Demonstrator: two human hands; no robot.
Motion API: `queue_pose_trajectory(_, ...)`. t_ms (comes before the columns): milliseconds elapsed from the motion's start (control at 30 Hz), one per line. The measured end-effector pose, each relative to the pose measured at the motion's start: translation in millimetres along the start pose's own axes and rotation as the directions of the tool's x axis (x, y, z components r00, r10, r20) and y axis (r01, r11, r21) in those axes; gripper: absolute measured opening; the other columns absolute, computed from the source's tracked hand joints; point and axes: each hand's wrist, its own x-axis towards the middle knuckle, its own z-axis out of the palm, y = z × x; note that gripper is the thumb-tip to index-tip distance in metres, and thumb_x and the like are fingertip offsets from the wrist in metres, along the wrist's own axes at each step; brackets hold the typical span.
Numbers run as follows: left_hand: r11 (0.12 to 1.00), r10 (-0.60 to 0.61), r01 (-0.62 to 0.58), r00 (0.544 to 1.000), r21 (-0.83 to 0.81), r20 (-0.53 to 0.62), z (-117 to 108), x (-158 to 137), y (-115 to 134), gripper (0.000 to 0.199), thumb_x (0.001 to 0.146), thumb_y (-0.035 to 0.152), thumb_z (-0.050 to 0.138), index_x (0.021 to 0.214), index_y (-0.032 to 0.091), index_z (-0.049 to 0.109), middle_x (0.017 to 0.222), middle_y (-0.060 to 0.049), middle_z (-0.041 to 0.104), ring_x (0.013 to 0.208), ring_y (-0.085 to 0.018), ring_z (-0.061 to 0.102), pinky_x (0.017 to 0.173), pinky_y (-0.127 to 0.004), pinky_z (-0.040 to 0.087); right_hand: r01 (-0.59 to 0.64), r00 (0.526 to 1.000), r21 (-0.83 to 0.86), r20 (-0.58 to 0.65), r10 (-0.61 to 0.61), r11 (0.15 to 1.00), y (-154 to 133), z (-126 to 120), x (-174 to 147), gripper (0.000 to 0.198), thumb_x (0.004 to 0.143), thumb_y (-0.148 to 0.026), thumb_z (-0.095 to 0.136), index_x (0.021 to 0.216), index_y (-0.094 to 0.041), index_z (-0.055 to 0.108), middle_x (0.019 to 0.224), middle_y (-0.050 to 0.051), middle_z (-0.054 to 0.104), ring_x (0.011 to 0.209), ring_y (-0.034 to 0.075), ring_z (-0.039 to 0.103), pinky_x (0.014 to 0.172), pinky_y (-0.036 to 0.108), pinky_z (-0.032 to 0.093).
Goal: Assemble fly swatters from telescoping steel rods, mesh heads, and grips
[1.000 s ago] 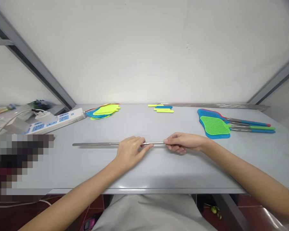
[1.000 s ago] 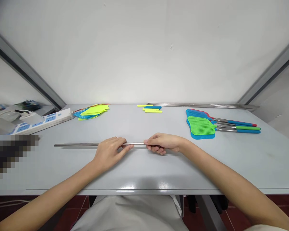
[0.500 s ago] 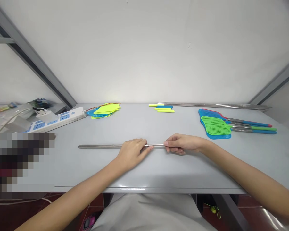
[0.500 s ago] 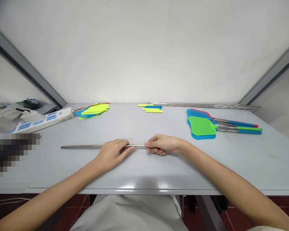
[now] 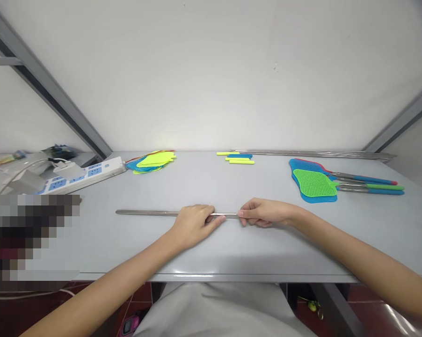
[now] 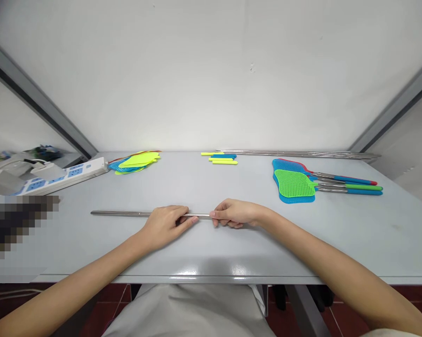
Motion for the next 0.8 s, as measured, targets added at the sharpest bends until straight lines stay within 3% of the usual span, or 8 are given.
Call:
queue_pose_trajectory(400, 0.985, -0.167, 0.166, 0.986, 0.044, 0.014, 7, -5, 7, 0.060, 0.062, 0.071, 0.027, 0.043, 0.018, 0.047, 0.041, -0.001, 0.048, 0.044, -0.013, 0.045, 0.044, -0.024, 0.015, -0.049, 0.995, 0.146, 0.087, 0.037, 0.988, 2, 18, -1, 0.030, 0.075, -0.039, 0.046, 0.066, -0.011, 0.049, 0.044, -0.008, 0.027, 0.033, 0.000, 0.018, 0.030, 0.016, 0.012)
queue_pose_trajectory(800, 0.981, -0.176, 0.175, 0.984, 0.082, 0.006, 2, -9, 19, 0.060, 0.073, 0.063, 0.020, 0.049, 0.017, 0.051, 0.051, -0.003, 0.057, 0.049, -0.014, 0.050, 0.044, -0.023, 0.015, 0.001, 0.999, 0.147, 0.038, -0.007, 0.989, 3, 19, 3, 0.027, 0.072, -0.036, 0.049, 0.062, -0.011, 0.048, 0.039, -0.009, 0.026, 0.031, 0.001, 0.017, 0.029, 0.016, 0.010)
